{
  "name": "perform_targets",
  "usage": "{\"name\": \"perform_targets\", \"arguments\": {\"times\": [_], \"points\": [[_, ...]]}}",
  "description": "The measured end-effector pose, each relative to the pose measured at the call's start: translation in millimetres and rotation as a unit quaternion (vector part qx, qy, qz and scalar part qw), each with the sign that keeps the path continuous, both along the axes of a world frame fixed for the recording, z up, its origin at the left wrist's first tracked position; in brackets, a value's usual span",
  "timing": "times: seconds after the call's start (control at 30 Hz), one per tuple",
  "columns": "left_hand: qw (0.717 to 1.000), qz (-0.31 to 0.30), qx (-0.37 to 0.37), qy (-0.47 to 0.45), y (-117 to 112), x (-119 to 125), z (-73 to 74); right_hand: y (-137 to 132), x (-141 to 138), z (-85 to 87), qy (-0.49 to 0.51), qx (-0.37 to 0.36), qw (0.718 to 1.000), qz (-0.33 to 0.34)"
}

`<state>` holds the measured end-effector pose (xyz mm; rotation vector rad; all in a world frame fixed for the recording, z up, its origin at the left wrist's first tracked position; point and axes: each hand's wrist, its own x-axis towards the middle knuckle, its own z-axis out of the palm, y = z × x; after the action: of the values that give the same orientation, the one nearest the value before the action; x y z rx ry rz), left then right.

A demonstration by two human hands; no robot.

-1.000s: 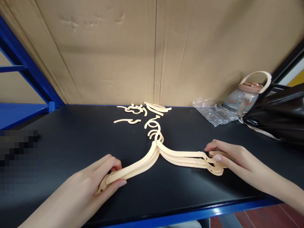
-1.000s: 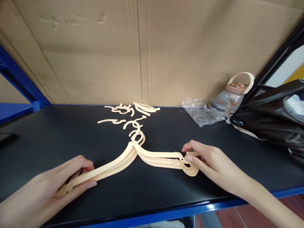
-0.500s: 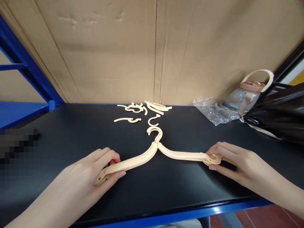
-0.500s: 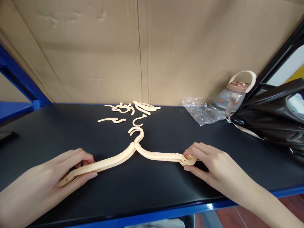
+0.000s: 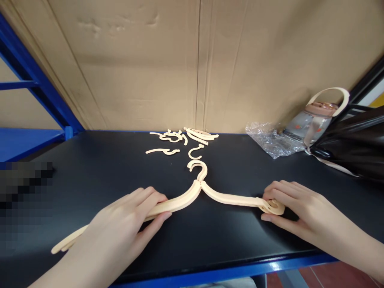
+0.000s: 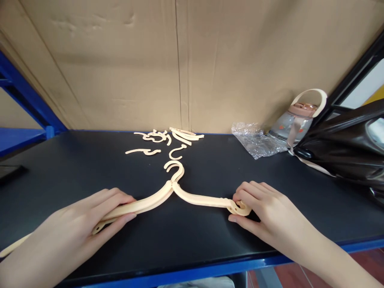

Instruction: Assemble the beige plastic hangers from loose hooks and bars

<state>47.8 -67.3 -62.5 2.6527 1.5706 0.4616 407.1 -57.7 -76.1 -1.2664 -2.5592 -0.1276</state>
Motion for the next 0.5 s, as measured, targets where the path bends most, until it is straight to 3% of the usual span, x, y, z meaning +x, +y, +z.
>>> {"name": "perform_targets", "arguments": {"times": [0.23,0.5], "points": [[1.0,-0.004,-0.027,0.015,2.2,17.5,4.7,-3.6,-2.3,1.9,0.005,0.041,0.999,0.012],[1.0,-0.016,-0.008,0.01,1.1,21.1,-3.3,-10.2,-5.9,2.1,-0.018,0.058,0.998,0.01]]}}
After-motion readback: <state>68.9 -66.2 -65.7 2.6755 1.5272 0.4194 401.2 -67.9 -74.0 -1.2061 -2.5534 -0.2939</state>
